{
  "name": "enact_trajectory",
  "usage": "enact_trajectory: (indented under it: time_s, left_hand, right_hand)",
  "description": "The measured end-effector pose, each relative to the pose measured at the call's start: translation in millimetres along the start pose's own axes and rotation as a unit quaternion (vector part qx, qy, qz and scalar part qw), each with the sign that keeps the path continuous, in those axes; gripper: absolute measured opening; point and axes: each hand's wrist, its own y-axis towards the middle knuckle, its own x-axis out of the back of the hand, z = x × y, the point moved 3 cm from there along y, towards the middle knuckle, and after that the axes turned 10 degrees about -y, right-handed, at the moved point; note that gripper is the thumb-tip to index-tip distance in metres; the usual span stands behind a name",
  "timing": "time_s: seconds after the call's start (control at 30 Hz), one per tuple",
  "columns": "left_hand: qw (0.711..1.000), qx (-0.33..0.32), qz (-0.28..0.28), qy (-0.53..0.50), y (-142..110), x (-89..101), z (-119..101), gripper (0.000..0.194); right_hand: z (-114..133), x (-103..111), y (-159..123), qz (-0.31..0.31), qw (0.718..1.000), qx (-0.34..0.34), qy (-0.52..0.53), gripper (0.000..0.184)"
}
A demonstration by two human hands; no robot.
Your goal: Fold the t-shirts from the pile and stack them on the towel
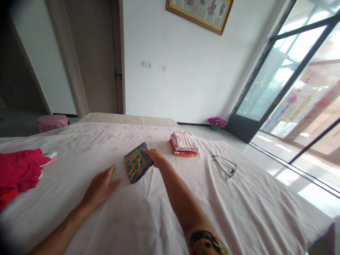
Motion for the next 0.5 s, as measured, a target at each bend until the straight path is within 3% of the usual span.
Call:
enact_trajectory:
  time_s: [0.13, 0.33, 0.43, 0.5]
  left_hand:
    - [1.000, -0.003, -0.002, -0.013, -0.8, -6.4, 7.4, 0.061]
    - [0.999, -0.003, -0.021, -0.040, 0.5, -8.4, 12.5, 0.060]
    - [0.999, -0.005, -0.021, -0.044, 0.6, -11.8, 17.2, 0.061]
    - [0.999, -0.005, -0.019, -0.045, 0.0, -15.6, 21.8, 0.062]
  right_hand:
    - [38.1, 49.2, -5.7, -0.011, 0.998, 0.038, 0.048, 0.018]
    - [111.5, 156.5, -7.8, -0.039, 0.985, 0.129, 0.111, 0.027]
    - [121.8, 211.4, -3.2, -0.097, 0.974, 0.170, 0.111, 0.031]
    - [108.4, 241.5, 3.9, -0.158, 0.972, 0.161, 0.072, 0.033]
